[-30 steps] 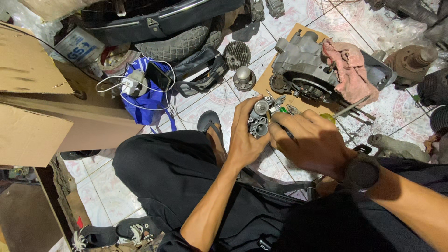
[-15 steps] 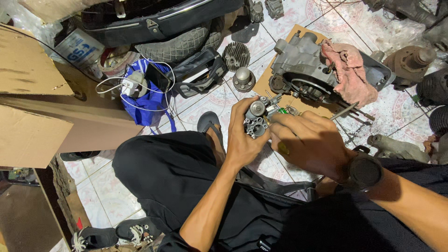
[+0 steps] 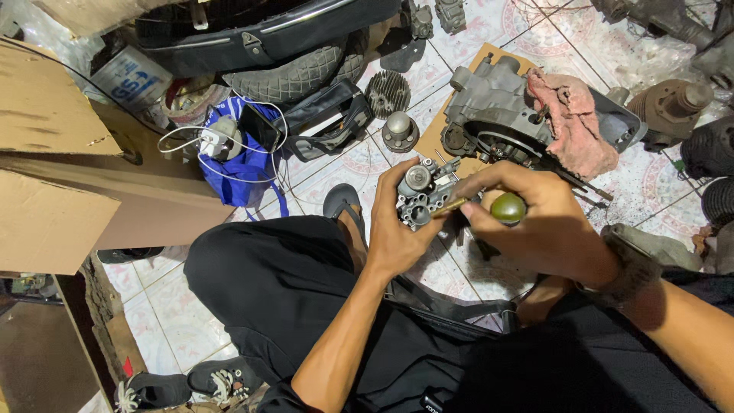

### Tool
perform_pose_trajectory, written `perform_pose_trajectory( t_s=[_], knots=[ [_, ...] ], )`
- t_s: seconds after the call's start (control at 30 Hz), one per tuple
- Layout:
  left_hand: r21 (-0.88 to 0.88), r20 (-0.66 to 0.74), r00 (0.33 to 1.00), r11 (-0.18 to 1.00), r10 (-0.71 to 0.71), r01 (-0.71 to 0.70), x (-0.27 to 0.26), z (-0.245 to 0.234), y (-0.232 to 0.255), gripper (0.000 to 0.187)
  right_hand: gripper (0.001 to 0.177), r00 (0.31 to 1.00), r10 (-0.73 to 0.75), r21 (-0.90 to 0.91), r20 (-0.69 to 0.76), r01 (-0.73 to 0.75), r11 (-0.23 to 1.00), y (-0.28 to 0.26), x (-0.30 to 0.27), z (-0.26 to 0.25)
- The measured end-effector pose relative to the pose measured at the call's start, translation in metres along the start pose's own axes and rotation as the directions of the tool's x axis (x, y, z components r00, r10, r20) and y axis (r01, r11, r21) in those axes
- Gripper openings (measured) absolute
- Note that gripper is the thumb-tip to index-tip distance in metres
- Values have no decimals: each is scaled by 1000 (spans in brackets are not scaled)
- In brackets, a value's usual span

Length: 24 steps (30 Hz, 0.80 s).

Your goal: The person sits on the floor and uses a screwdriver to disassemble a small mechanical component. They then use a wire brush to clean a small metal rod and place it on the floor.

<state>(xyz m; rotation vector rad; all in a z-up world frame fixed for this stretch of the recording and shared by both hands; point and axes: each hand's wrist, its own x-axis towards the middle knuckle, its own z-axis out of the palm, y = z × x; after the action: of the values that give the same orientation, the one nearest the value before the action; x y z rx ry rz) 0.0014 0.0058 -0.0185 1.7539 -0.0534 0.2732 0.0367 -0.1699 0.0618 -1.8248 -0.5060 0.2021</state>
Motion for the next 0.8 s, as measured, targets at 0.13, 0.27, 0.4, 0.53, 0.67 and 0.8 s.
perform_pose_trajectory(
  t_s=[0.13, 0.27, 0.4, 0.53, 0.67, 0.8],
  knots=[
    [5, 0, 1000, 1000, -6, 6, 1, -5, 12, 69, 15, 989, 151, 67, -10, -150, 986, -1, -7, -1],
    [124, 71, 997, 992, -17, 8, 1, -8, 18, 64, 9, 934, 356, 85, 26, -357, 930, -6, -3, -6],
    [184, 35, 995, 979, -94, 86, 8, -12, 8, 66, 13, 973, 225, 64, 48, -227, 972, 5, -1, -17],
    [200, -58, 980, 959, -192, 200, 26, -27, -19, 66, 10, 967, 243, 81, -80, -236, 968, -2, -2, -32],
    [196, -104, 958, 939, -268, 283, 37, -35, -54, 63, 7, 955, 227, 139, -190, -203, 969, 0, -7, -42],
    [222, -115, 906, 878, -407, 423, 33, -37, -86, 64, 6, 921, 276, 127, -274, -250, 960, 13, -12, -49]
  ],
)
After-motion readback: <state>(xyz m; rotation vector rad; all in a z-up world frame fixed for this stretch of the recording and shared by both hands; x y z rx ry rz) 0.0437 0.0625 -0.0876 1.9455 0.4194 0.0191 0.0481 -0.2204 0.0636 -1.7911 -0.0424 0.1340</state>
